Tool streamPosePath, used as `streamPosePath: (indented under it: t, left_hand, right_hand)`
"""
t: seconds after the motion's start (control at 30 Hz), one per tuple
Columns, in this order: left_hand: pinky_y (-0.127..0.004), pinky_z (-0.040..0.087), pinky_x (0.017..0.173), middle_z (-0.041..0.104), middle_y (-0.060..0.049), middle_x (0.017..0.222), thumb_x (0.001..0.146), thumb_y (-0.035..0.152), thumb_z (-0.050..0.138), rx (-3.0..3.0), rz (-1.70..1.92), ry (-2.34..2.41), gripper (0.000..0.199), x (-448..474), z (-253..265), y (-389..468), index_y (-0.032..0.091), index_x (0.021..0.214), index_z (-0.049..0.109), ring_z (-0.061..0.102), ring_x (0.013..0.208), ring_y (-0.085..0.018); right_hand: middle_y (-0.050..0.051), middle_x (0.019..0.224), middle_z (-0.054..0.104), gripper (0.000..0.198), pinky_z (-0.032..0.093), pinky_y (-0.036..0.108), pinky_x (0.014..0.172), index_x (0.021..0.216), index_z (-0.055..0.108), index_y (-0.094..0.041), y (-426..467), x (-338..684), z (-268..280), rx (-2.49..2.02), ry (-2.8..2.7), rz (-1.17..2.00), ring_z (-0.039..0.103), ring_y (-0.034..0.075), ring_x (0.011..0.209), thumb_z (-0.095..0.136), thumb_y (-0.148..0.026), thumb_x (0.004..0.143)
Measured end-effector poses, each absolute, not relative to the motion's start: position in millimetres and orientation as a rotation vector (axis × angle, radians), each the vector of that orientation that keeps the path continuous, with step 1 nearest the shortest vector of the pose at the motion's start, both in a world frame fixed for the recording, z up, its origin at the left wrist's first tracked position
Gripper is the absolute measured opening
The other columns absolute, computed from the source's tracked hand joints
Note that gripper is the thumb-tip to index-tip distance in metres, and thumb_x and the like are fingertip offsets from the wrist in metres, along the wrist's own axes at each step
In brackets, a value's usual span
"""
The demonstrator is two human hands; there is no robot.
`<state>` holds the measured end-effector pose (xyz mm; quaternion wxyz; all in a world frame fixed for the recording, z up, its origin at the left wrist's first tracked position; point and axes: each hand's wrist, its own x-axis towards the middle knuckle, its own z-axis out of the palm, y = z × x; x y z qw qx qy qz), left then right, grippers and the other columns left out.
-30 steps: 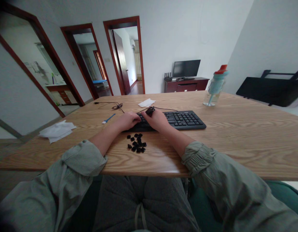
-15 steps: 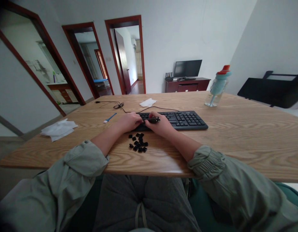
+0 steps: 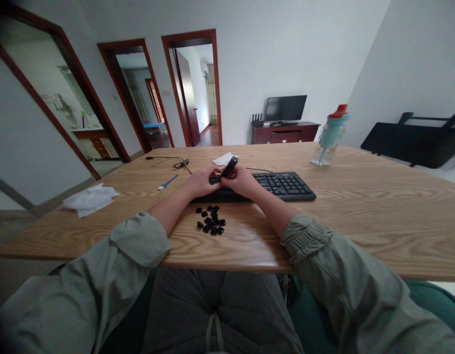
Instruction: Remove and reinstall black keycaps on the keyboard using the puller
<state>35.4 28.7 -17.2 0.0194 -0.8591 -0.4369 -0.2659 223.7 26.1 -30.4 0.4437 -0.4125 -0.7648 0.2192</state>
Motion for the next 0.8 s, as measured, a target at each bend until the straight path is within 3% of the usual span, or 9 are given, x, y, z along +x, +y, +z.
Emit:
streamPosePath:
  t: [0.2, 0.5, 0.8]
  left_hand:
    - [-0.035, 0.052, 0.084, 0.073, -0.006, 0.109, 0.087, 0.038, 0.055, -2.705, -0.824, -1.213, 0.035, 45, -18, 43, 0.029, 0.118, 0.069, 0.067, 0.100, -0.027]
    - [-0.033, 0.051, 0.081, 0.075, -0.007, 0.102, 0.089, 0.037, 0.052, -2.649, -0.964, -1.447, 0.033, 40, -29, 62, 0.023, 0.110, 0.073, 0.069, 0.094, -0.025]
    - [-0.033, 0.050, 0.078, 0.074, -0.011, 0.097, 0.093, 0.048, 0.048, -2.669, -0.986, -1.507, 0.042, 42, -29, 56, 0.018, 0.107, 0.074, 0.068, 0.088, -0.025]
  right_hand:
    - [0.007, 0.088, 0.072, 0.026, 0.047, 0.027, 0.068, 0.095, 0.069, -0.011, 34, 218, -30, -0.980, -1.878, 0.485, 0.060, 0.015, 0.073, 0.061, -0.025, 0.075]
    - [0.008, 0.089, 0.072, 0.020, 0.044, 0.030, 0.077, 0.086, 0.070, -0.016, 27, 211, -36, -1.212, -2.238, -0.004, 0.062, 0.020, 0.084, 0.054, -0.027, 0.082]
    - [0.012, 0.106, 0.070, 0.032, 0.045, 0.033, 0.089, 0.106, 0.073, -0.017, 30, 214, -46, -1.115, -2.380, -0.162, 0.063, 0.022, 0.096, 0.053, -0.034, 0.088]
